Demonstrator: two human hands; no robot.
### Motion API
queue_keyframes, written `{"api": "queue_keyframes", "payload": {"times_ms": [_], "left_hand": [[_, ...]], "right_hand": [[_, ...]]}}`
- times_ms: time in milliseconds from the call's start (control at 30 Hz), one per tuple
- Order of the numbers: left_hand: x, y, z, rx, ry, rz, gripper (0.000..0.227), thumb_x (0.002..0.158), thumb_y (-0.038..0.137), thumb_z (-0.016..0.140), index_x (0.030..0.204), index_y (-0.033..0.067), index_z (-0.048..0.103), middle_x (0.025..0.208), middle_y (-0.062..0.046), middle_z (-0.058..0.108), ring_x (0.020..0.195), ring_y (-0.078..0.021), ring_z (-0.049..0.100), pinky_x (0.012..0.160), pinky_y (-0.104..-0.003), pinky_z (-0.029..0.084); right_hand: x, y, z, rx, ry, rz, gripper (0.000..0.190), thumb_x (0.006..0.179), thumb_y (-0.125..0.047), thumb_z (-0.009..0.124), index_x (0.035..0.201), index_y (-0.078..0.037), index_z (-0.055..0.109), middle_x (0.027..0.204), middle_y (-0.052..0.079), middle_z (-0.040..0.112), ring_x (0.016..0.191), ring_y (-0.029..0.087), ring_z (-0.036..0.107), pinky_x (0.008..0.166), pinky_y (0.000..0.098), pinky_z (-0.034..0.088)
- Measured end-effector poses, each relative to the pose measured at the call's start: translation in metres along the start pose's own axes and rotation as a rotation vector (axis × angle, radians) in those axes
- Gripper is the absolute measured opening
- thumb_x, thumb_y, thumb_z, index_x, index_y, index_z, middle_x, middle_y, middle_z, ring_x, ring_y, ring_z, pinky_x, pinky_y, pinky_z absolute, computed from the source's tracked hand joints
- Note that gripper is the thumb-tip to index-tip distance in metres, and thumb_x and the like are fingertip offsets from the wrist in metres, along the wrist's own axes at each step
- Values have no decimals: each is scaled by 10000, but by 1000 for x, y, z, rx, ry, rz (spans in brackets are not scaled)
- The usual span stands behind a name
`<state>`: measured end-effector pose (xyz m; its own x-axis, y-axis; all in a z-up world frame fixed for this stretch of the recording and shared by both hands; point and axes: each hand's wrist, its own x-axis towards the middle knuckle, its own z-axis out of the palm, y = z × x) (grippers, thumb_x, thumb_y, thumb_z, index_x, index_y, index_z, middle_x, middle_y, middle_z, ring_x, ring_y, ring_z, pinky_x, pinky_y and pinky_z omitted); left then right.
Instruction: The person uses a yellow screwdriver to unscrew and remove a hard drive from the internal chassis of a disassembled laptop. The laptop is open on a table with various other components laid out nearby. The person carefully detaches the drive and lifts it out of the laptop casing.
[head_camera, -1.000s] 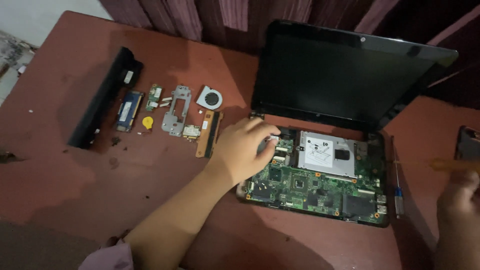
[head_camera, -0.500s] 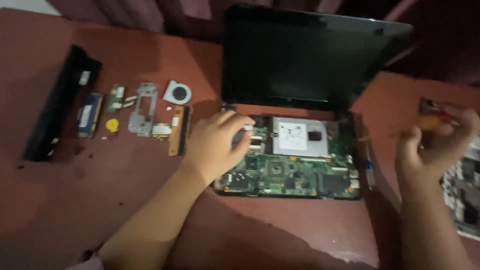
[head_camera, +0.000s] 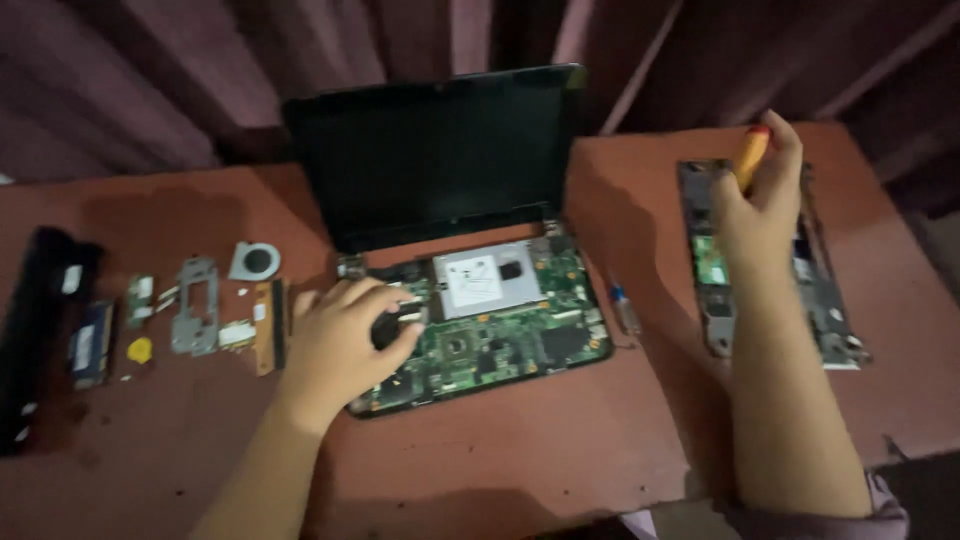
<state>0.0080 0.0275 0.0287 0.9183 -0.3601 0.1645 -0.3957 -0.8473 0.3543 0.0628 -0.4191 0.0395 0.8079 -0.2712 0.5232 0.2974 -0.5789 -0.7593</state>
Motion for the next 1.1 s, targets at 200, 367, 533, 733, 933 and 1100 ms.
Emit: {"api": "queue_keyframes", "payload": {"times_ms": [200, 367, 533, 733, 933, 1100], "left_hand": [[1, -1, 2, -73, 127, 30, 270, 881, 429, 670, 1063, 258, 771, 1091, 116, 721, 880, -158, 678, 860, -445, 413], [1, -8, -2, -153, 310, 139, 253, 918, 341, 690, 1049, 144, 778, 1055, -10, 666, 969, -227, 665, 842, -433, 505], [-1, -17, 2, -103, 325, 87, 227, 887, 342, 737, 1009, 159, 793, 1092, 25, 630, 971, -262, 629, 800, -473, 505], [1, -14, 2, -20, 72, 17, 348, 863, 532, 709, 787, 209, 816, 1095, 78, 632, 1094, -230, 562, 926, -534, 349], [7, -9, -4, 16, 142, 95, 583, 819, 577, 705, 1262, 200, 659, 1436, -31, 519, 1272, -334, 498, 916, -582, 399], [10, -13, 5, 56, 15, 72, 727, 846, 657, 618, 1410, 199, 599, 1469, 26, 529, 1387, -283, 406, 985, -573, 348]], "right_hand": [[13, -27, -50, -635, -207, 634, 560, 827, -81, 522, 1384, -40, 489, 1040, 235, 608, 838, 416, 574, 631, 527, 398], [8, -3, -23, -704, -295, 568, 526, 915, -155, 473, 1407, 7, 376, 1247, 402, 589, 1072, 635, 560, 805, 676, 423], [-9, -91, 15, -499, -496, 609, 471, 951, -197, 454, 1409, -127, 373, 996, 267, 618, 727, 428, 604, 661, 535, 426], [-20, -55, 14, -84, -312, 177, 327, 1122, -59, 520, 1364, -69, 299, 1099, 217, 578, 847, 288, 653, 597, 386, 547], [-26, -52, 26, 125, -202, -119, 286, 1156, -5, 438, 1370, -76, 261, 891, 89, 374, 658, 181, 423, 632, 330, 439], [-30, -64, 43, -60, -477, 345, 213, 1090, -108, 528, 1278, -57, 441, 909, 96, 564, 662, 182, 583, 561, 301, 516]]}}
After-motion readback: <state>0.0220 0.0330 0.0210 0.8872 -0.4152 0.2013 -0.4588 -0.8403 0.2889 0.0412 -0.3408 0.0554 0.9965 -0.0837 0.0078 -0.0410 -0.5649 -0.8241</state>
